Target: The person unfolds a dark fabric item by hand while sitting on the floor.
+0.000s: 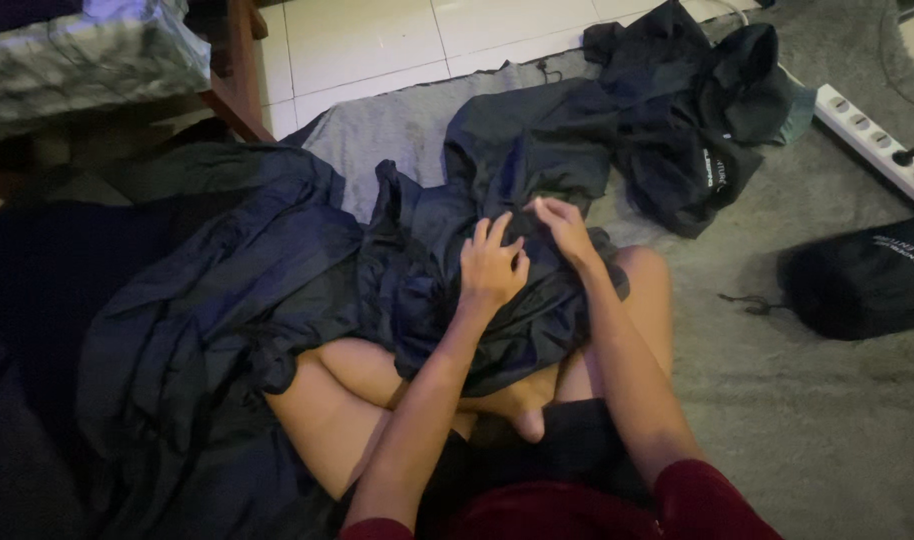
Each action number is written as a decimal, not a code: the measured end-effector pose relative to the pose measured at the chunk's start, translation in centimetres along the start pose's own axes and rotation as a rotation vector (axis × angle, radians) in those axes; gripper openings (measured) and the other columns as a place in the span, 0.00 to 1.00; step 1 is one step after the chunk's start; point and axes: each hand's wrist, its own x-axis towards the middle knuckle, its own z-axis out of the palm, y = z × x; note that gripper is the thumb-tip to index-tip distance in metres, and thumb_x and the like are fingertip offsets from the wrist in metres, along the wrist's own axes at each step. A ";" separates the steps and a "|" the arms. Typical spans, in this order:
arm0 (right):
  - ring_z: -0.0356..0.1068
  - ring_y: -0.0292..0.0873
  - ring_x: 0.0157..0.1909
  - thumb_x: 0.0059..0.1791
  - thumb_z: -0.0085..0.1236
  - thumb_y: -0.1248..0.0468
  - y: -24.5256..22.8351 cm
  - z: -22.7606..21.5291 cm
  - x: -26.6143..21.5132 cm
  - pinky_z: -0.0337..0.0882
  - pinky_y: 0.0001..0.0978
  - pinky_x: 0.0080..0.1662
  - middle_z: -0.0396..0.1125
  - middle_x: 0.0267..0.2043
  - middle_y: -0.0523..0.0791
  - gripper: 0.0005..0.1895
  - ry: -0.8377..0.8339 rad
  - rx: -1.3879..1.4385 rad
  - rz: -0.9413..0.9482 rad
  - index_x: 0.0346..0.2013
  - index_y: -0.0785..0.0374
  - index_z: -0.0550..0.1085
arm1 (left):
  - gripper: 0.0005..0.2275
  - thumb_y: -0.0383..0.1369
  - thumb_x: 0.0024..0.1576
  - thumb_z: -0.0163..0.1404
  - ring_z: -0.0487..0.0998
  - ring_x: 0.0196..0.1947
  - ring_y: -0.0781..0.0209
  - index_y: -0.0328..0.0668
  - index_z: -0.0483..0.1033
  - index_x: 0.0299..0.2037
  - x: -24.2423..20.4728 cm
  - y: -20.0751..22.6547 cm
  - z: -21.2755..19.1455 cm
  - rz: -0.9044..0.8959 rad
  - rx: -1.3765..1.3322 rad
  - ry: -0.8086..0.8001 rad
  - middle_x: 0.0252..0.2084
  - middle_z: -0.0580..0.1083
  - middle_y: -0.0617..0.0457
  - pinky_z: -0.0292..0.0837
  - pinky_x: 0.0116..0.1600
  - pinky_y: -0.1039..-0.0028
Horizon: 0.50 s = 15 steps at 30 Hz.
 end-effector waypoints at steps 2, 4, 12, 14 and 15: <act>0.75 0.55 0.64 0.58 0.66 0.46 -0.4 -0.4 0.0 0.70 0.49 0.65 0.78 0.57 0.54 0.23 -0.058 -0.081 0.072 0.58 0.59 0.83 | 0.11 0.39 0.54 0.55 0.76 0.64 0.39 0.60 0.93 0.39 0.1 -0.3 -0.4 -0.031 0.015 -0.085 0.68 0.76 0.54 0.81 0.47 0.55; 0.76 0.54 0.61 0.41 0.80 0.57 -0.7 -0.7 0.1 0.69 0.52 0.64 0.80 0.53 0.54 0.34 -0.254 -0.282 0.010 0.60 0.62 0.81 | 0.09 0.33 0.55 0.60 0.83 0.48 0.46 0.51 0.91 0.43 0.3 -0.9 -0.8 -0.157 -0.197 -0.006 0.57 0.78 0.51 0.85 0.49 0.59; 0.78 0.33 0.53 0.43 0.76 0.75 -2.5 1.0 -1.0 0.76 0.28 0.58 0.79 0.47 0.39 0.30 -0.171 0.222 -0.084 0.59 0.61 0.79 | 0.16 0.50 0.69 0.54 0.85 0.44 0.41 0.52 0.88 0.38 1.6 -4.6 -1.1 -0.534 -0.479 -0.175 0.37 0.83 0.50 0.80 0.46 0.55; 0.78 0.32 0.56 0.44 0.72 0.78 -3.0 1.4 -1.2 0.75 0.25 0.60 0.79 0.49 0.37 0.32 -0.114 0.370 -0.124 0.62 0.63 0.77 | 0.21 0.52 0.71 0.52 0.85 0.47 0.38 0.48 0.88 0.33 1.8 -4.9 -1.8 -0.524 -0.633 -0.208 0.38 0.84 0.45 0.79 0.47 0.55; 0.78 0.36 0.58 0.47 0.70 0.79 -3.3 1.5 -1.1 0.76 0.30 0.61 0.78 0.52 0.41 0.29 -0.127 0.442 -0.150 0.63 0.65 0.75 | 0.24 0.55 0.73 0.47 0.83 0.55 0.45 0.45 0.87 0.45 1.7 -4.8 -2.3 -0.581 -0.898 -0.321 0.49 0.83 0.46 0.76 0.58 0.59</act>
